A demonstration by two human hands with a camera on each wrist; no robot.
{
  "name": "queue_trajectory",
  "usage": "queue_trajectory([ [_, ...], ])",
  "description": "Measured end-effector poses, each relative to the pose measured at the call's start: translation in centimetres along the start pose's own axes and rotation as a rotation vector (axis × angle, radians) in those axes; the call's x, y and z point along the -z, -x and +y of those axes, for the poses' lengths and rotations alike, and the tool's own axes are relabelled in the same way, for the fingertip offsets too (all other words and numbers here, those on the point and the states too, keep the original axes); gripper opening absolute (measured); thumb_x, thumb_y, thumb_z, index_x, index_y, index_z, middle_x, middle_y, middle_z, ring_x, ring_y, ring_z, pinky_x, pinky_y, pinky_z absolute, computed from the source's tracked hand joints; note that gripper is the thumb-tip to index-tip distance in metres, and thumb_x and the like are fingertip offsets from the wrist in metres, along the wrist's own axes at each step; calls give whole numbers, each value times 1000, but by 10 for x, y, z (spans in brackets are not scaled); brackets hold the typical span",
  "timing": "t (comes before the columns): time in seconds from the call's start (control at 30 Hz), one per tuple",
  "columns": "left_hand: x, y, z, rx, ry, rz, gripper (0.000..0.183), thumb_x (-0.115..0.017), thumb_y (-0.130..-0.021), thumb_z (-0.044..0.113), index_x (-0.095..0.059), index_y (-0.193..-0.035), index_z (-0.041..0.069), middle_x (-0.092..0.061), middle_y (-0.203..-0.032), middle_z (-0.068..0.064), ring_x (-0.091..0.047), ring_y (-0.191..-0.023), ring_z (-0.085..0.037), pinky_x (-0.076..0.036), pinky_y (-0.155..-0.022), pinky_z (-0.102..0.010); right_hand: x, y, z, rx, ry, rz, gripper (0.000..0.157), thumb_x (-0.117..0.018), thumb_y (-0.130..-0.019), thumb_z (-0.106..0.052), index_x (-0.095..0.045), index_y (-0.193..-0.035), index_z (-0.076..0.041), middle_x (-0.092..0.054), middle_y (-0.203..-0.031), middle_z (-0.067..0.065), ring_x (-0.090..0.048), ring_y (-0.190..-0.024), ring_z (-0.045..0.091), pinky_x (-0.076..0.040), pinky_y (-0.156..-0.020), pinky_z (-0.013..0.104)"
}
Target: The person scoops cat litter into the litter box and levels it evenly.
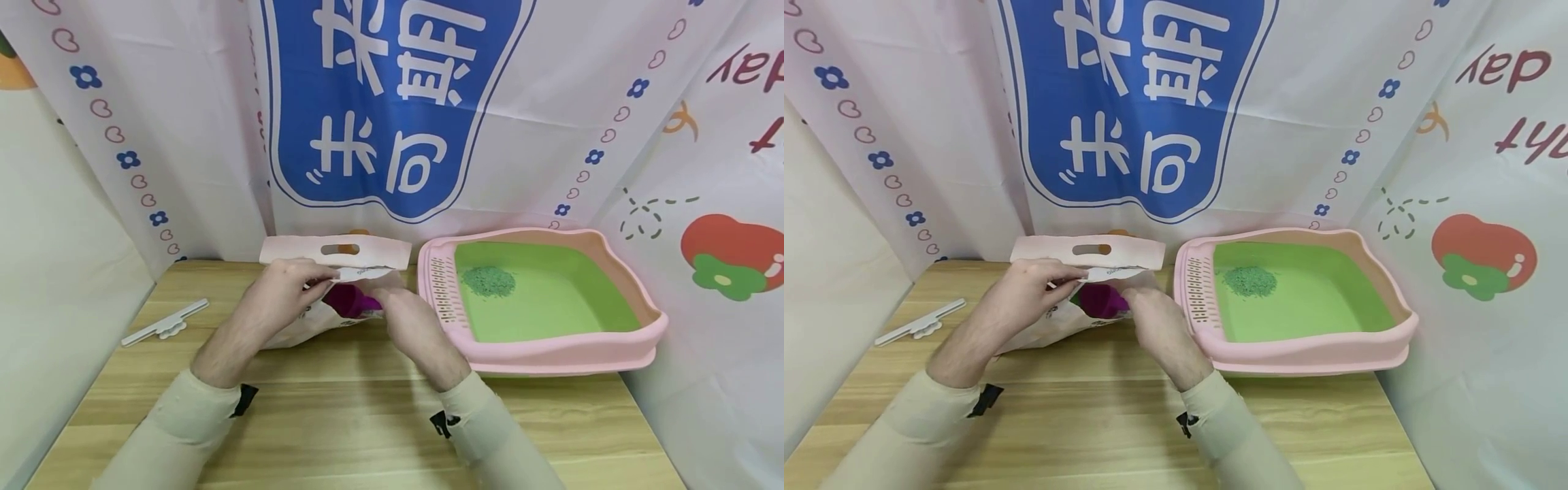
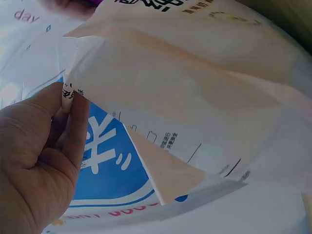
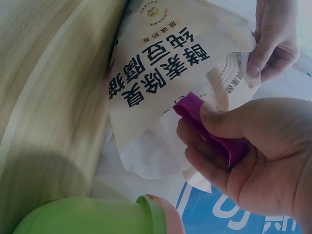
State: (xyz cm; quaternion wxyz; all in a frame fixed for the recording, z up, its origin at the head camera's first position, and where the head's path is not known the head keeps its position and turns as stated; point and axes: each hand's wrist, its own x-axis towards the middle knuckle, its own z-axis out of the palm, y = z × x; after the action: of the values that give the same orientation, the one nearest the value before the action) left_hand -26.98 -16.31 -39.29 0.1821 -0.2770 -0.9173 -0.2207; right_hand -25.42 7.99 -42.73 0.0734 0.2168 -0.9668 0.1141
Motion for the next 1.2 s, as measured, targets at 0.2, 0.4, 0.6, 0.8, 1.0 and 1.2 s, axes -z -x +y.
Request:
queue_trajectory([
  [0.2,0,0,0,-28,0,-6,20,-82,-92,14,-83,-112,17,-83,-107,-4,-79,-100,-22,-67,-87,-42,-1,-2,1,25,-32,-33,41,-64,-94,3,-72,-123,-24,-79,-117,-2,-76,-104,19,-64,-89,41],
  [0.4,-2,0,0,-60,3,-11,20,-81,-92,11,-83,-112,16,-84,-106,-4,-80,-101,-24,-67,-88,-43,2,-2,0,40,-26,-50,35,-70,-96,-5,-71,-125,-25,-79,-119,-2,-75,-106,20,-64,-90,42],
  [0.6,-4,-1,0,-69,-5,-8,19,-81,-93,11,-83,-111,16,-84,-106,-4,-80,-100,-23,-67,-87,-42,7,-2,-5,-12,58,-89,21,-71,-98,-13,-72,-117,-22,-79,-110,3,-76,-96,25,-66,-82,45],
  [0.8,-3,-2,0,-60,-10,0,20,-81,-92,11,-83,-111,16,-84,-106,-4,-80,-100,-24,-67,-86,-42,2,-6,-7,-1,138,-84,24,-65,-97,-1,-73,-111,-17,-79,-108,3,-77,-94,25,-67,-79,44],
  [1.0,-3,-4,-2,-68,-15,2,18,-81,-93,11,-83,-110,15,-84,-106,-4,-80,-101,-24,-66,-88,-43,-6,-13,-12,63,192,-48,19,-66,-96,-2,-71,-107,-17,-79,-105,1,-77,-95,23,-67,-77,40],
  [1.2,-5,-5,-3,-77,-13,12,17,-81,-93,11,-83,-109,15,-84,-105,-4,-80,-100,-24,-66,-87,-43,-17,-20,-15,107,243,-19,18,-70,-93,-1,-71,-105,-14,-78,-100,1,-77,-91,21,-66,-76,37],
])
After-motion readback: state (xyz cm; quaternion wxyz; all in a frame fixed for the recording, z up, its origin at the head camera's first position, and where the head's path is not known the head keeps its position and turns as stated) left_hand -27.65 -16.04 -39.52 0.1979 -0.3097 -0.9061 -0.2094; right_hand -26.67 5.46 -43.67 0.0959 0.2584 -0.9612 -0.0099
